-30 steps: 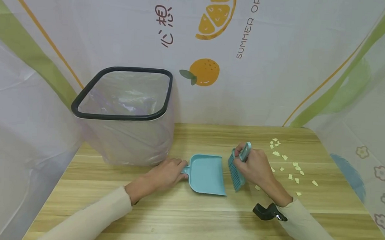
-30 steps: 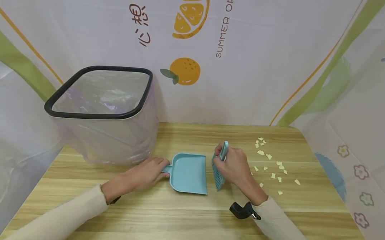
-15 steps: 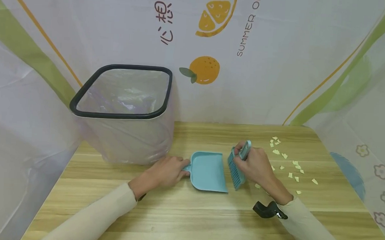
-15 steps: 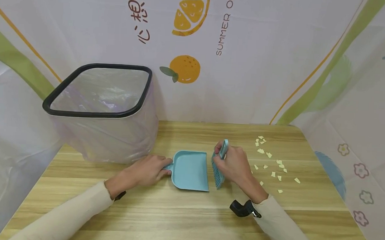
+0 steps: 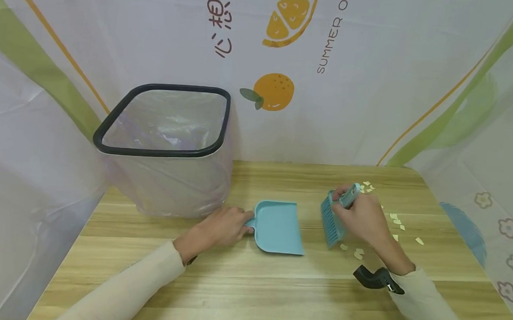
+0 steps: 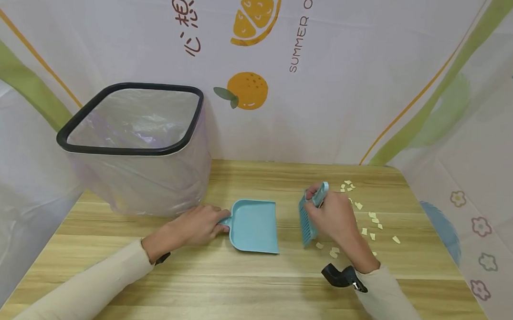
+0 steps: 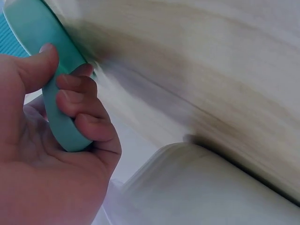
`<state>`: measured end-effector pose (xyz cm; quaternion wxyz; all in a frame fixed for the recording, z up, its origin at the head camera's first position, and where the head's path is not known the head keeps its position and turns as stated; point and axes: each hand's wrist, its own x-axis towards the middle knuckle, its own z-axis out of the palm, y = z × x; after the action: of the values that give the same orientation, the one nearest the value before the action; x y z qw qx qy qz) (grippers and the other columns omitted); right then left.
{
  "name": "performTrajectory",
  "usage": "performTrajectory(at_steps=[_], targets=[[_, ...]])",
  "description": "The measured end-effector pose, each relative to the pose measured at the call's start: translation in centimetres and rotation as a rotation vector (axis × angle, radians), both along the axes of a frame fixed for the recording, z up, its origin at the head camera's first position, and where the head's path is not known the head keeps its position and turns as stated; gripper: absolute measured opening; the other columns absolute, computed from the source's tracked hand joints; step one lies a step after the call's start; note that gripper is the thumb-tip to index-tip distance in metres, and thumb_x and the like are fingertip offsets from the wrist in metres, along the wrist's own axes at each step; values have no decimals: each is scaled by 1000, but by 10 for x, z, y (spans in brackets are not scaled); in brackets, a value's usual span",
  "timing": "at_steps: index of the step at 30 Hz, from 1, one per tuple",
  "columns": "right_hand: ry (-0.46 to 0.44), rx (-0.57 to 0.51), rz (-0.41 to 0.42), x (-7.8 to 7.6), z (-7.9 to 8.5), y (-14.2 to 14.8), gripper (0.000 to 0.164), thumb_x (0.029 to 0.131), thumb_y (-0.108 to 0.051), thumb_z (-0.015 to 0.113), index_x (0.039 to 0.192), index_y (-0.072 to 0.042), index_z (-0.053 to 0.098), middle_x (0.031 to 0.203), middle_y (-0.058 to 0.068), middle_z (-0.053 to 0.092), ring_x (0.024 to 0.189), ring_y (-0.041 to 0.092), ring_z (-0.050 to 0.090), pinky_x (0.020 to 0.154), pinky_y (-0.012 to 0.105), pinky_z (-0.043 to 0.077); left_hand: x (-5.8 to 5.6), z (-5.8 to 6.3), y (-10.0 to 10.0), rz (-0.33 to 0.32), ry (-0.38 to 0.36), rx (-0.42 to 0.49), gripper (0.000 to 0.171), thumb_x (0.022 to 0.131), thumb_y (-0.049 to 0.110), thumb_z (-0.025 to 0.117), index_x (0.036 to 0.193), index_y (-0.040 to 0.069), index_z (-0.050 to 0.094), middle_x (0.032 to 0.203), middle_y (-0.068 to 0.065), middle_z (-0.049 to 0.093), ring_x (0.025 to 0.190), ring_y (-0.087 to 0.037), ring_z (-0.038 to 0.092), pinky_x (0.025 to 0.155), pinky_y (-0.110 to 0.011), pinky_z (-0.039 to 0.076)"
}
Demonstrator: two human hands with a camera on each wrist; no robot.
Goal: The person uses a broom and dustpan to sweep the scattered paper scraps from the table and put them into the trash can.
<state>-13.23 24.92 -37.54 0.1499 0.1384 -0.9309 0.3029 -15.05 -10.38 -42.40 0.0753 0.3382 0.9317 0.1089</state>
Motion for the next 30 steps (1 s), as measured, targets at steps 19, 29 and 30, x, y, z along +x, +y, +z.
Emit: performTrajectory(at_steps=[19,29,30], targets=[[-63,333,-190,49,18,91,5,99,-9,56,98,-7,60,58,-6,44,51,16,38,48,33,29,0,2,1,26,-30,0,31,109,30,72,130,6,70,97,-7,69,83,-20,64,72,-45,57],[-149,407,-168,55,2,103,36,101,-9,59,76,-19,34,62,-9,29,57,14,27,55,30,22,0,3,2,28,-37,-9,31,109,29,72,129,6,70,96,-7,69,84,-23,66,75,-46,57],[-166,400,-162,54,1,100,33,101,-9,59,78,-18,37,62,-8,31,56,14,29,55,31,22,0,3,2,26,-37,-7,30,109,29,72,129,6,70,96,-7,69,84,-23,66,75,-46,57]])
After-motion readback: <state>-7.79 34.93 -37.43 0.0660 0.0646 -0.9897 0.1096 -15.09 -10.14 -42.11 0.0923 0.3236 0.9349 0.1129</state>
